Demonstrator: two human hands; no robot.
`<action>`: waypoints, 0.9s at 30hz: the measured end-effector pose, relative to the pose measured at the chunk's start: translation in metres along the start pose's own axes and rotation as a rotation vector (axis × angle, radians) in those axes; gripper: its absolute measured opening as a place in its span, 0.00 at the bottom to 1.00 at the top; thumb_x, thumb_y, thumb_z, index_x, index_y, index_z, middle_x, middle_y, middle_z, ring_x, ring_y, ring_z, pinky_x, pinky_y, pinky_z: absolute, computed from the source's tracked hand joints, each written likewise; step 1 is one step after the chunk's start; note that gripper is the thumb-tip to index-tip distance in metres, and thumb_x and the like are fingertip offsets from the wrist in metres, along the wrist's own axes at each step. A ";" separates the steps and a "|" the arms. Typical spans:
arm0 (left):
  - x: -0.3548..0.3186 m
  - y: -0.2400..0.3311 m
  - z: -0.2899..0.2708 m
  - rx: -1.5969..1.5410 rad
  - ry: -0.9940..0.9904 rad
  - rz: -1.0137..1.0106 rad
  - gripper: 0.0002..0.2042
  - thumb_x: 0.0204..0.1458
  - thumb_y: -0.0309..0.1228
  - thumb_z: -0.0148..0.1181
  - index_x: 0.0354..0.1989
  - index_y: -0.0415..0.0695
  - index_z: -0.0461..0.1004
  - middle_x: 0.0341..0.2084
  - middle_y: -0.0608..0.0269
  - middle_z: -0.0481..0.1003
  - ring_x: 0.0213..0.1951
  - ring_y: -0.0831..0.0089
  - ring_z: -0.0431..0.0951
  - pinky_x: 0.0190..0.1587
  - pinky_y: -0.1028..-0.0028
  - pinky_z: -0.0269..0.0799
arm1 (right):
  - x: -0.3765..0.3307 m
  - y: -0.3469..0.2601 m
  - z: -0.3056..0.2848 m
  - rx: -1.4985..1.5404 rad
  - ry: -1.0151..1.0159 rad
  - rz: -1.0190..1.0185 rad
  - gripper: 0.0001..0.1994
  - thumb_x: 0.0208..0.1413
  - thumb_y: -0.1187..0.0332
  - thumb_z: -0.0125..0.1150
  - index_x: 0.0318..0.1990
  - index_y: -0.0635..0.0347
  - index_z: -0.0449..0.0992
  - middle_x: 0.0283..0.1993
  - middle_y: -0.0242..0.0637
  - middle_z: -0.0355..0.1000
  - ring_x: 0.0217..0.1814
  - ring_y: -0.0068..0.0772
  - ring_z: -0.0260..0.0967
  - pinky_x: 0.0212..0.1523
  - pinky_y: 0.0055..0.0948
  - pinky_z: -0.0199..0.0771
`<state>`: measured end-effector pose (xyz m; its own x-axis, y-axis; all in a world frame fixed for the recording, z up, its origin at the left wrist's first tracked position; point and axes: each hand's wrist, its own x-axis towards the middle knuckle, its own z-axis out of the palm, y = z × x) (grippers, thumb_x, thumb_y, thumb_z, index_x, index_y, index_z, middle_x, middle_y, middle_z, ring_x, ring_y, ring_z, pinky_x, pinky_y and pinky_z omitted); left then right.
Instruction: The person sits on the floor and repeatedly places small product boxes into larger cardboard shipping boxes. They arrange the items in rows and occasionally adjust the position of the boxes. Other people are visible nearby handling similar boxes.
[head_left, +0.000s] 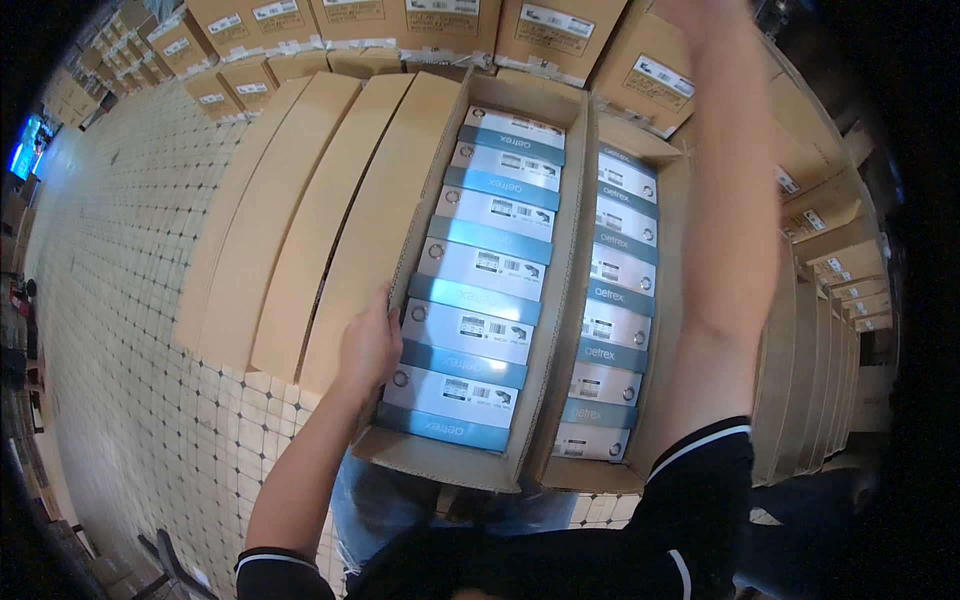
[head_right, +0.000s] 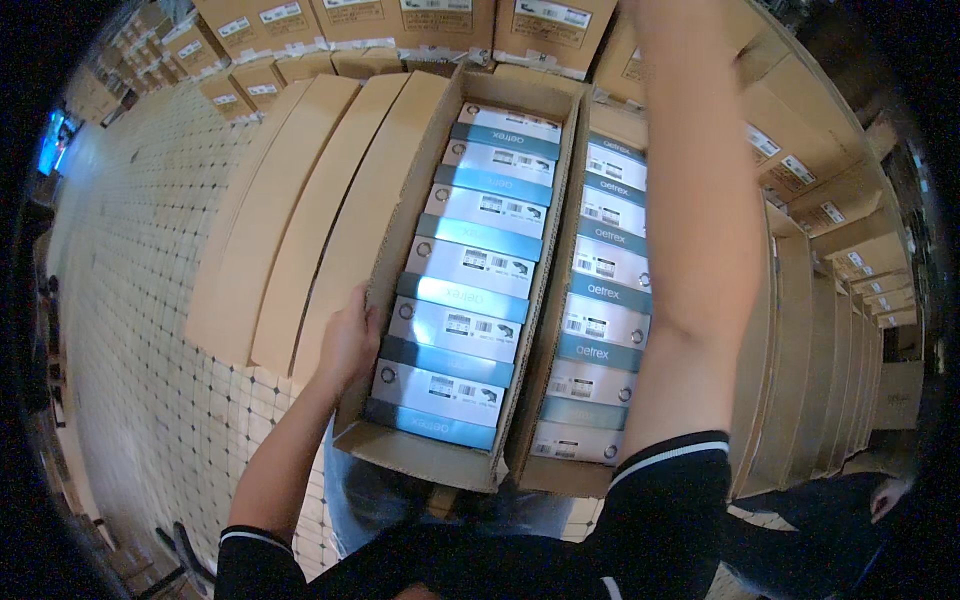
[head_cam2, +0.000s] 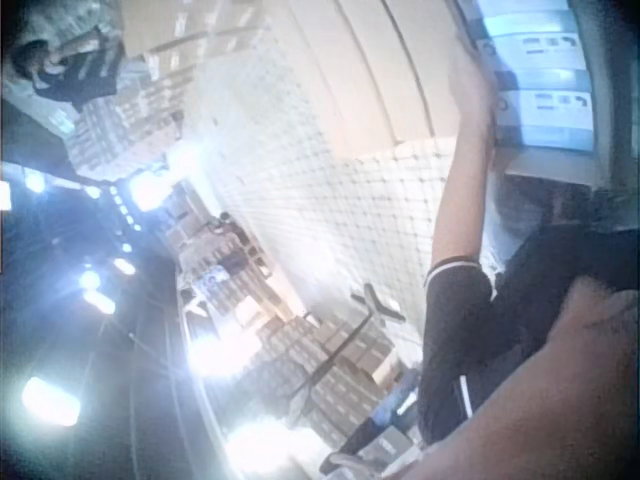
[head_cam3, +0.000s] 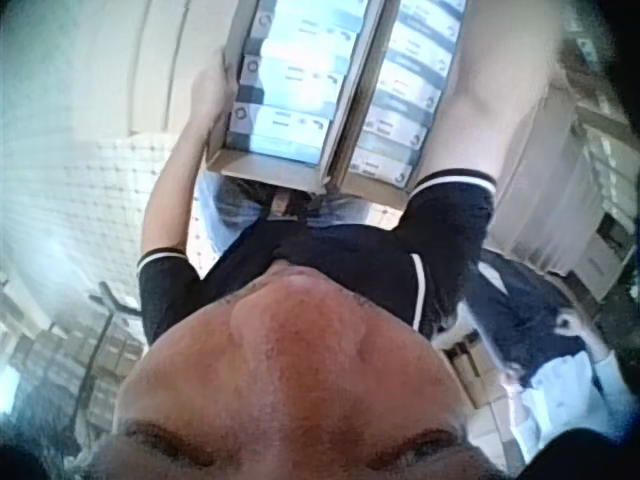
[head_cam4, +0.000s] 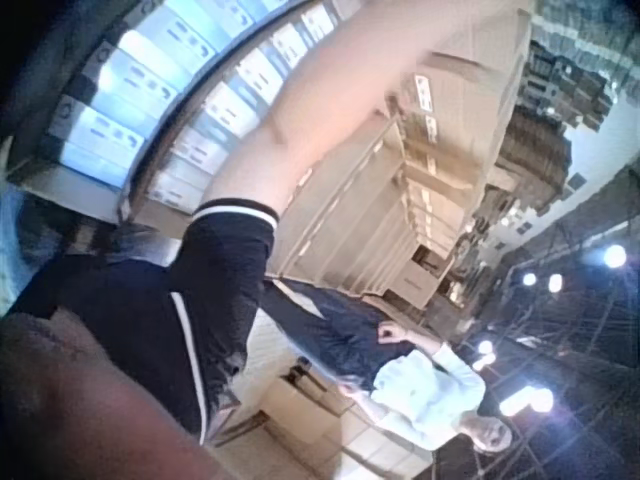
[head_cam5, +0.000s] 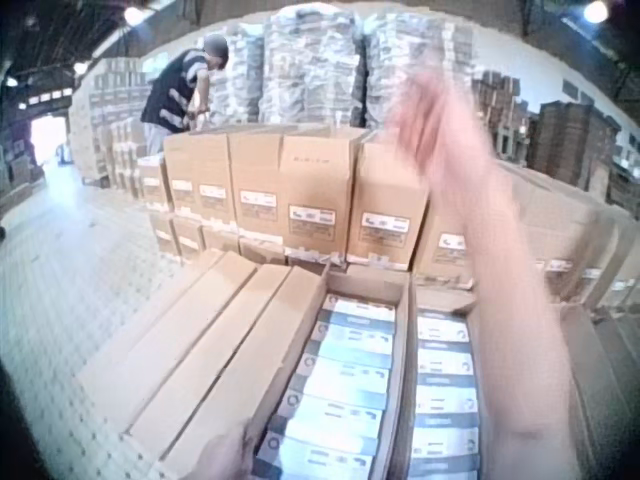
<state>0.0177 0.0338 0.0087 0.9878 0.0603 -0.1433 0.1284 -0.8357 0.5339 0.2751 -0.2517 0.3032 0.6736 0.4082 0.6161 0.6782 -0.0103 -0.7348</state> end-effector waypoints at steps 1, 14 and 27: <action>0.001 0.000 0.000 -0.006 -0.005 0.031 0.20 0.60 0.31 0.48 0.60 0.43 0.62 0.26 0.38 0.76 0.30 0.40 0.77 0.35 0.48 0.72 | -0.050 0.009 0.026 -0.334 -0.032 -0.004 0.17 0.66 0.58 0.43 0.45 0.64 0.71 0.40 0.38 0.76 0.40 0.30 0.72 0.42 0.30 0.72; -0.004 -0.005 0.004 -0.033 0.036 0.075 0.20 0.59 0.32 0.47 0.61 0.44 0.61 0.34 0.37 0.77 0.37 0.41 0.78 0.42 0.49 0.71 | -0.390 -0.047 0.217 -0.547 0.280 0.893 0.27 0.54 0.66 0.60 0.63 0.53 0.66 0.71 0.66 0.42 0.75 0.63 0.39 0.71 0.47 0.45; -0.021 -0.015 0.006 -0.484 0.232 0.056 0.20 0.60 0.43 0.49 0.53 0.42 0.73 0.39 0.43 0.78 0.44 0.47 0.78 0.49 0.57 0.71 | -0.422 -0.015 0.215 -0.395 0.303 0.847 0.31 0.54 0.67 0.51 0.68 0.44 0.60 0.74 0.60 0.39 0.76 0.60 0.39 0.70 0.44 0.49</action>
<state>-0.0050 0.0417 -0.0009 0.9808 0.1872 0.0550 0.0464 -0.4976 0.8662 -0.0824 -0.2276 -0.0060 0.9919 -0.1256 0.0158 -0.0521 -0.5188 -0.8533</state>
